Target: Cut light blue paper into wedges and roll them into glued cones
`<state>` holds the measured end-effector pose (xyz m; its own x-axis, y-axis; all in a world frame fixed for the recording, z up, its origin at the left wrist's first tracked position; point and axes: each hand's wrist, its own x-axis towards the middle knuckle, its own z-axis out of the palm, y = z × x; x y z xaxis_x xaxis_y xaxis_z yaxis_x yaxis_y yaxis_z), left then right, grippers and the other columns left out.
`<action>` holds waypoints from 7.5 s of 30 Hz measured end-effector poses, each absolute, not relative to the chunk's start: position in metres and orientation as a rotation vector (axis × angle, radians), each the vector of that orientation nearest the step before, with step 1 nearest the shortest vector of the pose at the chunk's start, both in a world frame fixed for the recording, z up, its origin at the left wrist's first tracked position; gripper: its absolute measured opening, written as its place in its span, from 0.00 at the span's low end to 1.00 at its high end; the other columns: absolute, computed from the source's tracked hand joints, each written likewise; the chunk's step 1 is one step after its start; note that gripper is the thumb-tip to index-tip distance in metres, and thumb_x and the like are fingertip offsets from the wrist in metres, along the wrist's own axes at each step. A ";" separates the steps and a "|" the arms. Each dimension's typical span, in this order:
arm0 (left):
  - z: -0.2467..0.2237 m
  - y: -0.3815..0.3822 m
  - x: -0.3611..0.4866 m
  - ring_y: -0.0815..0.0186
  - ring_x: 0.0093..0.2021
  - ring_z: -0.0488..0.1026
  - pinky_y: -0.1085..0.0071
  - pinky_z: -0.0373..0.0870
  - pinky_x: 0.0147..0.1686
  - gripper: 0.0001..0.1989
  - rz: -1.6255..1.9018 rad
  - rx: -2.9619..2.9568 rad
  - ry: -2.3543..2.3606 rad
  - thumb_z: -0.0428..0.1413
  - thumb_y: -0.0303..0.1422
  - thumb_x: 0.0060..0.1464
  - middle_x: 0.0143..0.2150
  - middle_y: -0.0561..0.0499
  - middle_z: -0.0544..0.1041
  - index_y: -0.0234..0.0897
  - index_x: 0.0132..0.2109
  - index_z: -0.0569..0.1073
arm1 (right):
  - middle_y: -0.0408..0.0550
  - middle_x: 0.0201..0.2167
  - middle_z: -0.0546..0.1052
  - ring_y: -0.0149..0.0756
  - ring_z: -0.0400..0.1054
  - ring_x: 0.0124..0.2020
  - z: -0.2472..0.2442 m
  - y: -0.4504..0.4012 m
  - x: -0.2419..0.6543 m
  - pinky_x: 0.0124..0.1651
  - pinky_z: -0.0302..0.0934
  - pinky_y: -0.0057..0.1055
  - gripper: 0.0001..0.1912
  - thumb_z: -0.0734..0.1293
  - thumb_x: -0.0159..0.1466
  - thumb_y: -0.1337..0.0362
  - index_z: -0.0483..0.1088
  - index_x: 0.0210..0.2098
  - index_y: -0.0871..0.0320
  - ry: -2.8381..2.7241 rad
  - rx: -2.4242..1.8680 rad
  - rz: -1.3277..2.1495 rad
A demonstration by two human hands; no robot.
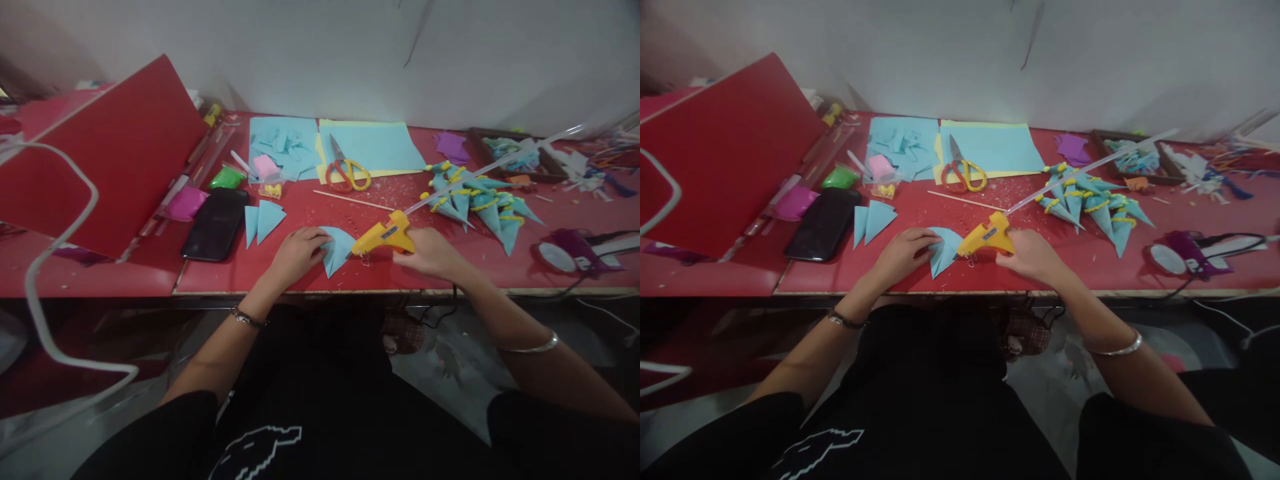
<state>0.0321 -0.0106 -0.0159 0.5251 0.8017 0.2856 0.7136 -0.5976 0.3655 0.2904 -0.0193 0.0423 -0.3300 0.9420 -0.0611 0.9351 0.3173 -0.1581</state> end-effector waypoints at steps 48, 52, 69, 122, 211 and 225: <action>-0.020 -0.012 0.029 0.62 0.47 0.69 0.63 0.66 0.48 0.12 0.707 2.533 1.238 0.50 0.28 0.54 0.47 0.46 0.73 0.36 0.46 0.72 | 0.47 0.19 0.69 0.33 0.60 0.20 0.044 -0.018 0.297 0.23 0.47 0.28 0.07 0.60 0.52 0.60 0.63 0.24 0.59 -2.472 -1.822 0.166; -0.018 -0.013 0.030 0.61 0.47 0.68 0.63 0.65 0.48 0.13 0.676 2.523 1.254 0.50 0.28 0.53 0.47 0.46 0.73 0.36 0.46 0.72 | 0.48 0.19 0.69 0.34 0.61 0.21 0.046 -0.016 0.303 0.23 0.47 0.29 0.06 0.60 0.52 0.62 0.63 0.24 0.58 -2.440 -1.896 0.142; -0.014 -0.002 0.024 0.57 0.51 0.61 0.61 0.60 0.52 0.19 0.702 2.417 1.444 0.53 0.33 0.52 0.49 0.41 0.66 0.29 0.51 0.67 | 0.54 0.31 0.74 0.45 0.68 0.32 0.012 0.007 0.319 0.31 0.57 0.33 0.16 0.59 0.57 0.54 0.66 0.37 0.60 -1.901 -1.954 0.162; 0.030 0.051 0.026 0.76 0.21 0.62 0.78 0.57 0.22 0.13 1.198 1.203 1.002 0.62 0.39 0.37 0.20 0.58 0.65 0.35 0.27 0.70 | 0.44 0.30 0.76 0.30 0.69 0.31 0.015 0.019 0.228 0.40 0.62 0.30 0.14 0.71 0.48 0.58 0.72 0.33 0.58 -1.057 -0.923 1.596; -0.004 0.081 0.033 0.76 0.20 0.53 0.77 0.52 0.22 0.09 1.523 1.113 1.041 0.58 0.37 0.42 0.19 0.60 0.60 0.36 0.26 0.69 | 0.42 0.17 0.72 0.30 0.64 0.20 -0.002 0.073 0.181 0.28 0.61 0.30 0.11 0.70 0.46 0.57 0.69 0.20 0.58 -1.112 -1.017 1.149; 0.003 0.077 0.038 0.77 0.18 0.50 0.78 0.50 0.20 0.10 1.550 1.033 0.911 0.52 0.34 0.44 0.19 0.60 0.53 0.37 0.22 0.59 | 0.41 0.17 0.73 0.29 0.65 0.20 -0.002 0.074 0.180 0.27 0.60 0.29 0.11 0.71 0.44 0.57 0.69 0.21 0.58 -1.098 -1.036 1.162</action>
<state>0.0385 0.0771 0.0030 -0.1139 0.9794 0.1667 -0.3303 -0.1956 0.9234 0.1804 0.0742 -0.0018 0.0647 0.9925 0.1041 -0.1600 0.1132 -0.9806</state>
